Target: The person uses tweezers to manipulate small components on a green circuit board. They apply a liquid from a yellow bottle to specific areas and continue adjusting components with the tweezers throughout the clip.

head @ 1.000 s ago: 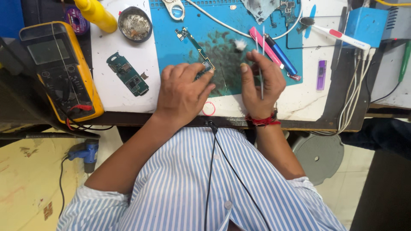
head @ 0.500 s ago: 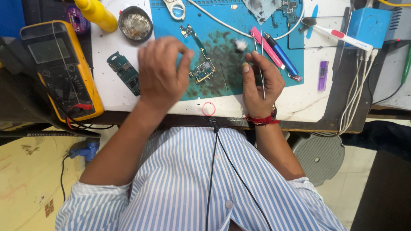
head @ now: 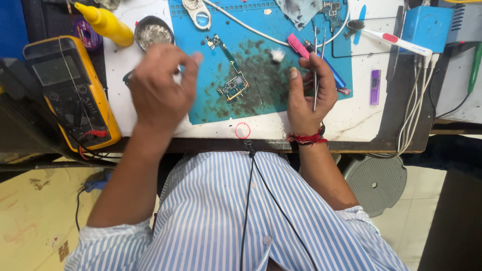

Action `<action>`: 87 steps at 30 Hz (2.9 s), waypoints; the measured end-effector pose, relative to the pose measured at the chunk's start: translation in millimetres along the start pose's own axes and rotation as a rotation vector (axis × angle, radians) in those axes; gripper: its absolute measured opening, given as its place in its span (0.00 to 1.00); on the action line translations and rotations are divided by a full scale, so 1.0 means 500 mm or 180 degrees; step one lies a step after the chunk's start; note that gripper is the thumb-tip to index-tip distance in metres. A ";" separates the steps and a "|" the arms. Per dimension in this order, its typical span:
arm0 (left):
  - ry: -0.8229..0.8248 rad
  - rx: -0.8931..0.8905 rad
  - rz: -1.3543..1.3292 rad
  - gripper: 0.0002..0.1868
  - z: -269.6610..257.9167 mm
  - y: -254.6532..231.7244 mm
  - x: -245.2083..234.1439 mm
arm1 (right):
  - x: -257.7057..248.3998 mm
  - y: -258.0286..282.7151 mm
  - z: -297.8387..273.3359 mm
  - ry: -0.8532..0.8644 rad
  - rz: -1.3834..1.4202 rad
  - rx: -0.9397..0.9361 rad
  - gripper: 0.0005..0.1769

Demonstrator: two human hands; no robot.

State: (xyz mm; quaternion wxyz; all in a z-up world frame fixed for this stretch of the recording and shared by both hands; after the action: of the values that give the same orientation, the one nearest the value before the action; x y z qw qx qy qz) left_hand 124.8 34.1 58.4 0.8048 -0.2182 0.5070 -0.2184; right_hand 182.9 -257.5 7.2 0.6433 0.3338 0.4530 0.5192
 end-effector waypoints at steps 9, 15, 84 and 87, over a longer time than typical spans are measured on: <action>0.0250 0.0439 -0.1114 0.08 -0.047 -0.128 0.055 | 0.063 0.081 0.039 0.0526 -0.1997 -0.1168 0.20; 0.0608 -0.0550 -0.2521 0.17 -0.028 -0.103 0.131 | 0.024 0.028 0.009 0.0444 0.0114 0.0037 0.15; 0.1484 -0.0452 -0.2892 0.20 0.094 -0.107 0.227 | -0.011 0.036 0.092 0.0436 -0.0483 -0.0079 0.07; 0.1460 -0.0626 -0.3040 0.20 0.079 -0.080 0.231 | 0.013 0.110 0.045 0.0916 -0.1644 -0.1008 0.11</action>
State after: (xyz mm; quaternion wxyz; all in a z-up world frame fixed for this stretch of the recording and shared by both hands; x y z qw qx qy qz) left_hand 200.8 -59.6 13.5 0.4603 -0.4454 0.5322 -0.5536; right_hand 183.9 -237.1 63.4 0.7269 0.0271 0.5225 0.4448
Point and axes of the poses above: each hand's wrist, its own z-axis towards the middle knuckle, its own x-axis out of the palm, y = z × x, the point moved 9 cm from there along z, towards the middle knuckle, and after that the axes turned 4 degrees about y, right-handed, at the moved point
